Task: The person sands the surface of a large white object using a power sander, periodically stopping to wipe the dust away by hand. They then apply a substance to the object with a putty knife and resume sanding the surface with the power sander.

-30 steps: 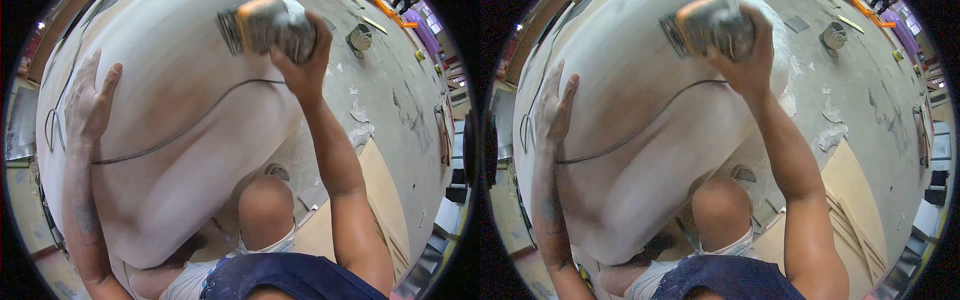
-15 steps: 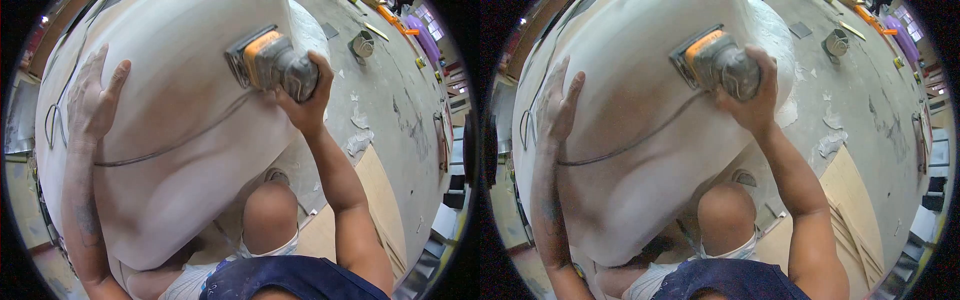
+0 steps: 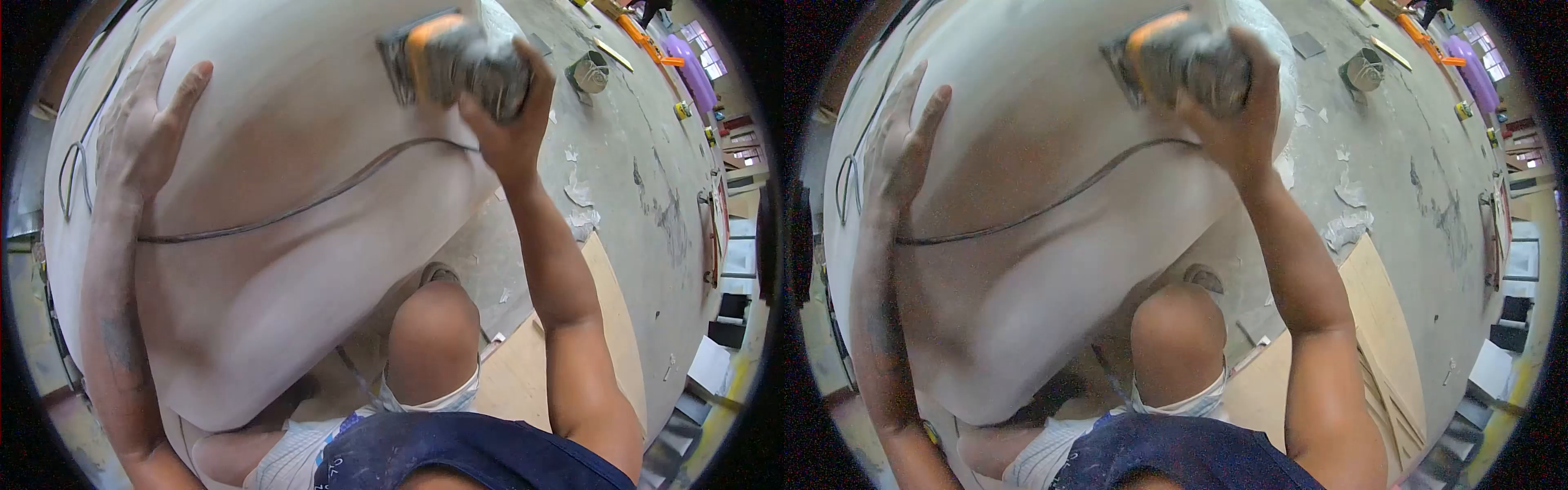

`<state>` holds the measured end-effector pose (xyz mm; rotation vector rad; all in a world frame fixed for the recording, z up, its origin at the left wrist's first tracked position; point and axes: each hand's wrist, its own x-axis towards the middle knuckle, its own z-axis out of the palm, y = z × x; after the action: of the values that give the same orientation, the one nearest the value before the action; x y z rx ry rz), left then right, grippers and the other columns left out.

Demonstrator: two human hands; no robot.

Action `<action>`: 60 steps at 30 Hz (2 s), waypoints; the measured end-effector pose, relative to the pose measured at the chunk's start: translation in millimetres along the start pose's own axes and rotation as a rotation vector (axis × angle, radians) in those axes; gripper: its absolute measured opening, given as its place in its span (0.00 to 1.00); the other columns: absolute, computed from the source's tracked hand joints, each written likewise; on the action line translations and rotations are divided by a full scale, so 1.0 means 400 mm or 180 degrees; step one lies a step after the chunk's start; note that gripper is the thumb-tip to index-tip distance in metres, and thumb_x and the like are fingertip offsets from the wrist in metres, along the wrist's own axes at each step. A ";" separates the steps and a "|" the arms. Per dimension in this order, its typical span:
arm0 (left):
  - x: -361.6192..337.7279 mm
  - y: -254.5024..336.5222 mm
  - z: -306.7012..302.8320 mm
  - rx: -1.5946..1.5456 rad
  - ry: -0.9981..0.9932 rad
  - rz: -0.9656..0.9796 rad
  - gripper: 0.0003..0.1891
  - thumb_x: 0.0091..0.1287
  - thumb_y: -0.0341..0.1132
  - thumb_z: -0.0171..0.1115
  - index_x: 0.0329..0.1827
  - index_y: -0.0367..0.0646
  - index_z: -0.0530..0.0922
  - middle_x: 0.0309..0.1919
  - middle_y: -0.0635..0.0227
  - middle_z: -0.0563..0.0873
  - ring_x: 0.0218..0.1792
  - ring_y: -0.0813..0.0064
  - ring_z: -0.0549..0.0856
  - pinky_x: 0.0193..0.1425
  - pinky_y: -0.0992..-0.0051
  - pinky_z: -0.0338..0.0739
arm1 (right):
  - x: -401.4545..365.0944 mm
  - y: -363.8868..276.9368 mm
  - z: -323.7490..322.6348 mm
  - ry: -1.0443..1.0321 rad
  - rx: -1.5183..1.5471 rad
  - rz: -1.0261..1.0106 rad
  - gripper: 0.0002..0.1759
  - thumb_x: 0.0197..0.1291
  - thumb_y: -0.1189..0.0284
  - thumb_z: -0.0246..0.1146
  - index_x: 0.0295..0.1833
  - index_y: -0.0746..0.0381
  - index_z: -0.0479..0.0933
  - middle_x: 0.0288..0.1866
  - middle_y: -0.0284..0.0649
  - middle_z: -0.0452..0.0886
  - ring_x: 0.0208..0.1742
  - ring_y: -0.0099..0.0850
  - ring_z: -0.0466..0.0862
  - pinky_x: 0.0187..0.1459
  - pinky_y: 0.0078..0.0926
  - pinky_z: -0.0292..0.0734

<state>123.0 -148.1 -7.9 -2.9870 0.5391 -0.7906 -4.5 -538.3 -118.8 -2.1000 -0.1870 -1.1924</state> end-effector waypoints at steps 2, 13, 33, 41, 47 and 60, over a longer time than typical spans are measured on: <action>-0.002 0.003 -0.005 0.0021 -0.0054 0.0010 0.49 0.74 0.76 0.51 0.86 0.48 0.68 0.83 0.49 0.70 0.85 0.51 0.65 0.89 0.54 0.59 | 0.051 0.000 0.016 0.0304 0.0101 0.0129 0.47 0.52 0.75 0.78 0.78 0.62 0.66 0.66 0.43 0.74 0.65 0.33 0.77 0.69 0.33 0.74; -0.002 0.000 0.000 0.0120 0.0012 -0.0015 0.50 0.72 0.79 0.49 0.86 0.51 0.68 0.84 0.51 0.70 0.85 0.53 0.66 0.89 0.55 0.59 | 0.034 0.039 -0.006 0.0250 -0.0030 0.0268 0.48 0.51 0.69 0.80 0.77 0.54 0.65 0.64 0.45 0.76 0.64 0.42 0.81 0.65 0.43 0.79; 0.003 -0.030 0.018 -0.0132 0.0098 0.0229 0.46 0.77 0.73 0.52 0.86 0.46 0.67 0.85 0.51 0.68 0.86 0.54 0.65 0.89 0.59 0.57 | -0.005 -0.052 0.013 -0.0217 0.0119 -0.0157 0.49 0.47 0.67 0.83 0.76 0.55 0.68 0.62 0.46 0.77 0.61 0.48 0.81 0.65 0.46 0.78; -0.002 -0.023 0.011 -0.0180 0.0144 0.0196 0.45 0.77 0.69 0.55 0.86 0.45 0.68 0.85 0.50 0.68 0.86 0.54 0.64 0.90 0.60 0.55 | -0.032 -0.104 0.000 -0.0475 0.0004 -0.0420 0.48 0.48 0.74 0.80 0.76 0.60 0.67 0.65 0.43 0.75 0.64 0.38 0.79 0.69 0.37 0.75; 0.002 -0.009 0.015 -0.0467 0.0256 0.0502 0.43 0.79 0.66 0.54 0.85 0.42 0.68 0.84 0.48 0.68 0.86 0.54 0.65 0.89 0.60 0.56 | -0.061 -0.139 0.010 -0.0475 -0.0274 -0.0443 0.49 0.48 0.74 0.80 0.77 0.61 0.66 0.66 0.43 0.74 0.64 0.36 0.78 0.69 0.36 0.75; -0.066 0.172 -0.161 -0.0052 -0.0445 -0.0518 0.44 0.81 0.66 0.49 0.85 0.36 0.66 0.83 0.47 0.69 0.85 0.54 0.65 0.90 0.61 0.57 | -0.124 -0.228 0.042 -0.0573 0.0331 -0.0498 0.53 0.47 0.75 0.81 0.79 0.62 0.63 0.65 0.43 0.74 0.62 0.35 0.78 0.67 0.33 0.75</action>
<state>48.0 -198.8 29.5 -3.1009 0.3022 -0.5797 -61.0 -449.6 -117.9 -2.1308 -0.4935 -1.0570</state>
